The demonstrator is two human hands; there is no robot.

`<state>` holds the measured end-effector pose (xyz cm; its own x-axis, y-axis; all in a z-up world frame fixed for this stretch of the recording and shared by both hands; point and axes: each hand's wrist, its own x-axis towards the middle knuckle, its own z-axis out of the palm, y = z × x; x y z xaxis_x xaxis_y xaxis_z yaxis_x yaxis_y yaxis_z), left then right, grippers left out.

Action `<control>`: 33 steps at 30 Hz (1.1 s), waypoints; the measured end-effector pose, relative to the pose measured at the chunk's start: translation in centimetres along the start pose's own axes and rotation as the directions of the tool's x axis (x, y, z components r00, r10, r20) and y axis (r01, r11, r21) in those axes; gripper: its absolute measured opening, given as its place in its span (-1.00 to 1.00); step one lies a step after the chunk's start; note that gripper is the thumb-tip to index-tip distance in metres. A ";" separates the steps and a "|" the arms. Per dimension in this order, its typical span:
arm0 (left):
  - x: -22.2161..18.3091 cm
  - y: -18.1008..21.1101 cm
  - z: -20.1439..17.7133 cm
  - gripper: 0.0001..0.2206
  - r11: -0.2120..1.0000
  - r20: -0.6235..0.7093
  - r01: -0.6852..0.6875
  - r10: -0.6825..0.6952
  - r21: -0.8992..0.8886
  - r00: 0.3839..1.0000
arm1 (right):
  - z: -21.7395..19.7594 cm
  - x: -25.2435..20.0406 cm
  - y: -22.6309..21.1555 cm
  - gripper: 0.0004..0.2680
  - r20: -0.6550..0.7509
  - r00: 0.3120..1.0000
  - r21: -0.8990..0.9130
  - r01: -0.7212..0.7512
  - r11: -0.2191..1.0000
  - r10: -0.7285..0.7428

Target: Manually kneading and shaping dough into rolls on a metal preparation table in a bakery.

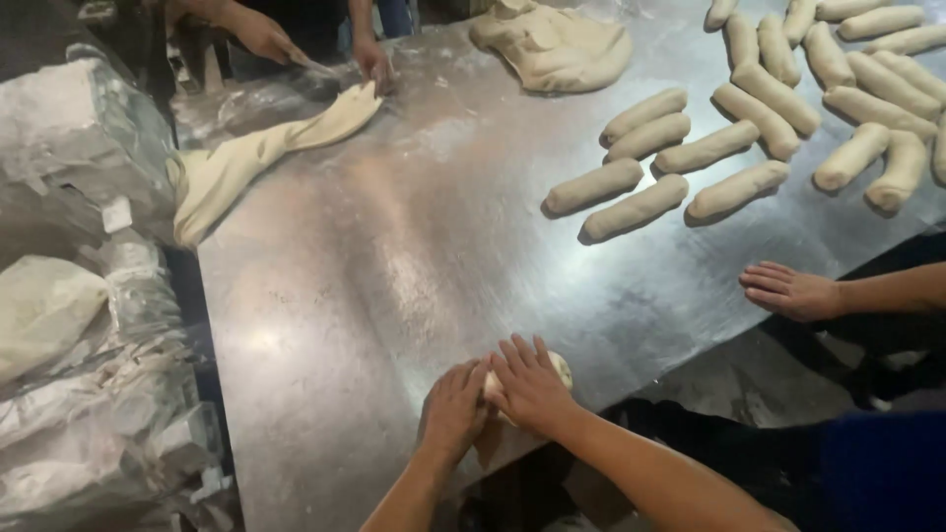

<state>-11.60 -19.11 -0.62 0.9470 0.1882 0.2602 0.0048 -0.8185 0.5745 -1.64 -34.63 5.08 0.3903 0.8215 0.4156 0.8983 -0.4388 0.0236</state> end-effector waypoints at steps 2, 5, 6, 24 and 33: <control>-2.6 1.4 -0.6 -0.39 0.990 -0.002 -0.082 0.082 -0.111 0.997 | -1.3 -2.9 -0.9 -0.59 -0.080 0.996 -0.013 0.035 0.999 -0.035; -2.8 1.6 0.4 -0.35 0.960 0.017 -0.098 0.107 -0.263 0.994 | -1.1 -3.3 -0.4 -0.65 -0.059 0.998 0.190 0.046 0.981 -0.036; -2.6 1.8 1.1 -0.39 0.960 0.019 -0.044 0.052 -0.276 0.998 | -1.1 -2.7 -0.5 -0.69 0.051 0.999 0.241 0.004 0.971 -0.017; -1.8 3.9 2.1 -0.41 0.911 0.065 0.133 -0.117 -0.391 0.991 | 1.6 -2.9 2.9 -0.70 0.101 0.990 0.203 0.072 0.977 -0.094; 1.1 1.1 6.3 -0.46 0.999 -0.024 0.035 -0.035 -0.019 0.999 | 3.0 -2.3 4.4 -0.67 0.009 1.000 0.077 0.002 0.997 -0.002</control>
<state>-8.58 -23.20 -4.58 0.9382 0.2299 0.2586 0.0314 -0.8010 0.5978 2.01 -37.33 1.48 0.3899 0.8257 0.4076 0.9118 -0.4081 -0.0456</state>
